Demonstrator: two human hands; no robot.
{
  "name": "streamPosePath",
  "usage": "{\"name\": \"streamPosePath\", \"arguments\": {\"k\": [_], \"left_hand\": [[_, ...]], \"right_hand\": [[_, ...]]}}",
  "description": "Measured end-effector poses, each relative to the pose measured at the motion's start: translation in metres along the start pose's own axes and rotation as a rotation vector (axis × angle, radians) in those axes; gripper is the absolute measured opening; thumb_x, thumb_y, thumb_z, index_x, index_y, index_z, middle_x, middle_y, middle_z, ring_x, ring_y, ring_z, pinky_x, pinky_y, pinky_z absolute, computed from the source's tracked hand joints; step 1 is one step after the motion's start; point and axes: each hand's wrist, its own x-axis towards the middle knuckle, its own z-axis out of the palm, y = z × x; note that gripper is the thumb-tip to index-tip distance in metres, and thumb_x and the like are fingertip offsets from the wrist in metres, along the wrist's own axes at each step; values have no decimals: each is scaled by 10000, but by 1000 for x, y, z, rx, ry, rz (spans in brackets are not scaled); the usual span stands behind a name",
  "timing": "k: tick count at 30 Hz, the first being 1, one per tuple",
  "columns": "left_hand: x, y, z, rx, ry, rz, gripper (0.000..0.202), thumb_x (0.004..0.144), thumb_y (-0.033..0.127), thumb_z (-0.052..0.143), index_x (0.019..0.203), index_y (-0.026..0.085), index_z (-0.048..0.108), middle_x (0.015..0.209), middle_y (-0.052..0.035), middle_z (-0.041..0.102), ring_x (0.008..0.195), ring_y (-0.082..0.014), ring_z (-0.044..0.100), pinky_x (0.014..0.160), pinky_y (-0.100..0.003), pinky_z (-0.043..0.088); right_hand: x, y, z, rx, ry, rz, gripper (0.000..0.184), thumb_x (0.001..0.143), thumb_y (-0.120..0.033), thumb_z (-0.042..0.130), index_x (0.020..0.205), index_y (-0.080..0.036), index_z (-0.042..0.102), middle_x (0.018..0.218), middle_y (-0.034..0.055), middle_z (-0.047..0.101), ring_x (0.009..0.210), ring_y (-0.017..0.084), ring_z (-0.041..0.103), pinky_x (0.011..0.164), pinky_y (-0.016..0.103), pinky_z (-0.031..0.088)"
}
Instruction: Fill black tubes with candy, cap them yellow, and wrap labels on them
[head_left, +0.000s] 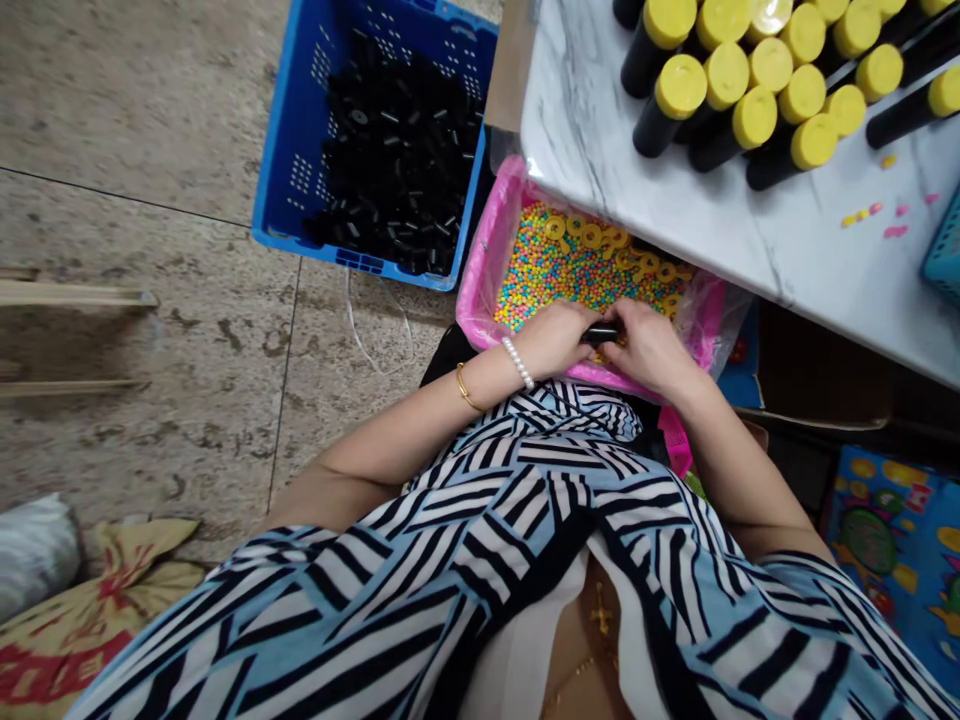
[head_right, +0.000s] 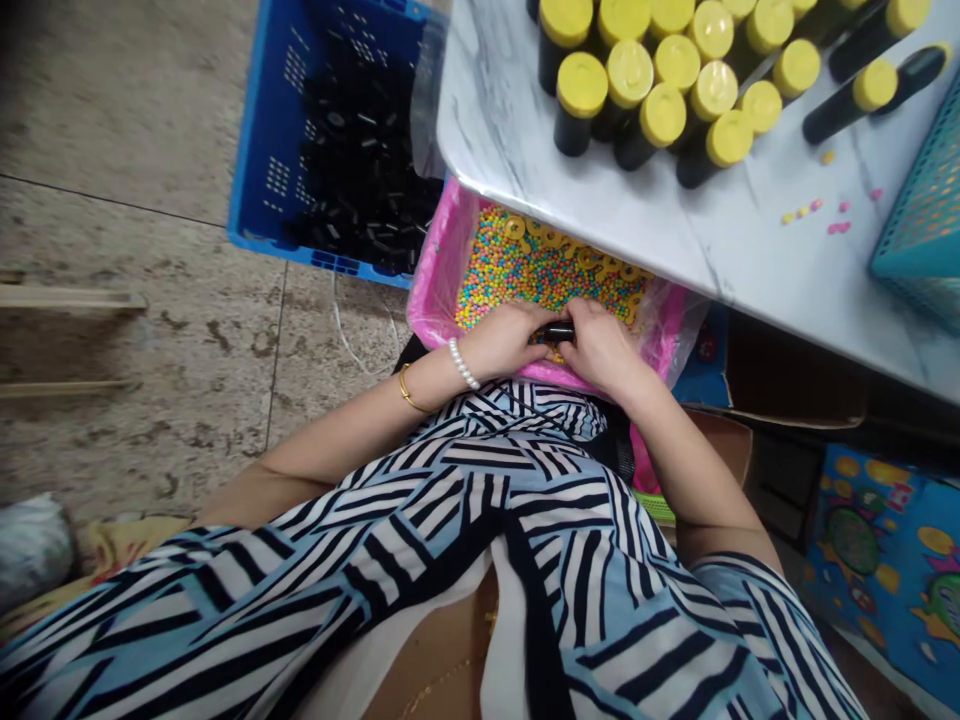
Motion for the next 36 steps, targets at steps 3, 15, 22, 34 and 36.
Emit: {"name": "streamPosePath", "arguments": {"k": [3,15,22,34,36], "left_hand": [[-3,5,-1,-41,10,-19,290,915,220,662,1181,111,705,1127,-148,767,1071,-288,721,957,-373,540],[-4,-22,-19,232,10,84,192,929,173,646,1106,99,649,1100,-159,660,959,-259,668,806,-337,493],[19,-26,-21,286,-273,335,266,1009,171,505,1124,155,745,1037,-131,681,929,-236,639,856,-357,461],[29,-27,-23,-86,-396,479,326,854,73,660,1041,287,818,1086,-62,776,1081,-212,692,984,-308,501],[27,-30,-30,-181,-405,418,432,826,45,666,1145,302,804,1163,-34,787,1113,-190,707,988,-276,508]], "right_hand": [[-9,-12,-12,217,73,-41,315,823,-206,693,1134,-203,637,994,59,718,843,223,677,796,350,562],[-22,32,-5,479,225,69,228,865,-307,740,1081,-235,741,978,35,765,856,206,727,792,358,601],[-21,27,-7,467,235,92,209,878,-332,707,1049,-226,762,945,38,777,838,210,718,794,352,583],[-22,31,-9,442,262,103,227,914,-382,666,996,-213,792,969,46,801,854,214,726,801,340,564],[-22,35,-8,456,266,116,236,912,-387,671,1009,-209,792,967,44,803,833,207,725,784,334,564]]}}
